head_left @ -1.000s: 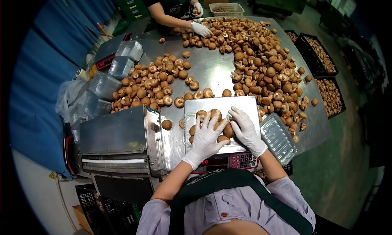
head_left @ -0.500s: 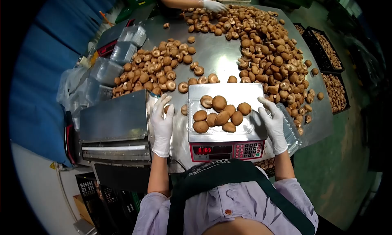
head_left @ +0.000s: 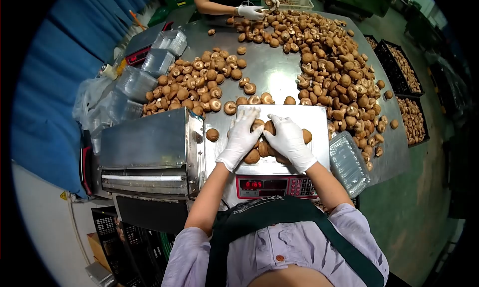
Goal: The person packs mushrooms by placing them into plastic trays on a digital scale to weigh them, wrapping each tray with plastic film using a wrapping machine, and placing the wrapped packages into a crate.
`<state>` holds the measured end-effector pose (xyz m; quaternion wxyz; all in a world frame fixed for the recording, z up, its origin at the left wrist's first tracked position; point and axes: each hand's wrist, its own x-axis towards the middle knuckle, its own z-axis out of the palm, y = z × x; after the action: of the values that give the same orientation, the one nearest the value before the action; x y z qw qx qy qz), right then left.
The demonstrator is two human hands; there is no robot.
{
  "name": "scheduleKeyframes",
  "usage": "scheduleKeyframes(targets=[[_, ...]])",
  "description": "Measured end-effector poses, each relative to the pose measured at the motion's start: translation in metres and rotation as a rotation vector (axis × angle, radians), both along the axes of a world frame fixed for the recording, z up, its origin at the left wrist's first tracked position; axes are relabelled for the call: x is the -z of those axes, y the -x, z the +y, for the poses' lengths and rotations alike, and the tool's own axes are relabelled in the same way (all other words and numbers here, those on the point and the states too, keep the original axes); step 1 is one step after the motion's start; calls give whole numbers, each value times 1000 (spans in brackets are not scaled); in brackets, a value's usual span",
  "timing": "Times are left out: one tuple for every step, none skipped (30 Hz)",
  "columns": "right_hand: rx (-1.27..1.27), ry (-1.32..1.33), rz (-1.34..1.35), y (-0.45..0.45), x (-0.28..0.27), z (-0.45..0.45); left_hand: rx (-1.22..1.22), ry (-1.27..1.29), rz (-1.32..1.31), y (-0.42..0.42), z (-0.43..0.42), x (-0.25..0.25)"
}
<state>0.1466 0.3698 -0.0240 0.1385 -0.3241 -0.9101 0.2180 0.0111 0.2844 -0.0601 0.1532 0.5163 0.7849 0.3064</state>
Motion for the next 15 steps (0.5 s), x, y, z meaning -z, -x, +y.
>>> scheduleKeyframes(targets=[[19,41,38,-1,2,1,17,26,-31,-4,2,-10],[40,79,78,-1,1,4,-19,-15,-61,-6,3,-13],[47,69,84,-5,-1,7,-36,-55,-52,-3,4,-6],[89,192,217,-11,-4,11,-54,-93,-45,-1,4,-6],[129,315,350,-18,-8,15,-71,-162,-134,0,1,-6],[179,364,418,-30,-15,19,-87,-227,-225,1,-2,-7],[193,370,467,-42,-25,20,-79,-333,-206,2,-6,-8],[205,374,519,-53,-29,22,-108,-414,-79,3,-9,-9],[190,362,499,-68,-27,26,-91,-483,54,5,-15,-12],[175,353,477,-84,-24,27,-75,-549,185,5,-21,-16],[155,357,393,-96,-26,24,-44,-515,224,4,-27,-14],[102,343,293,-105,-20,21,49,-387,172,2,-35,-14],[21,143,180,-107,0,15,147,-249,160,-2,-39,-9],[-58,-55,66,-108,23,10,246,-110,147,-5,-42,-3],[-92,-38,108,-105,33,2,284,-28,269,-11,-45,-4]])
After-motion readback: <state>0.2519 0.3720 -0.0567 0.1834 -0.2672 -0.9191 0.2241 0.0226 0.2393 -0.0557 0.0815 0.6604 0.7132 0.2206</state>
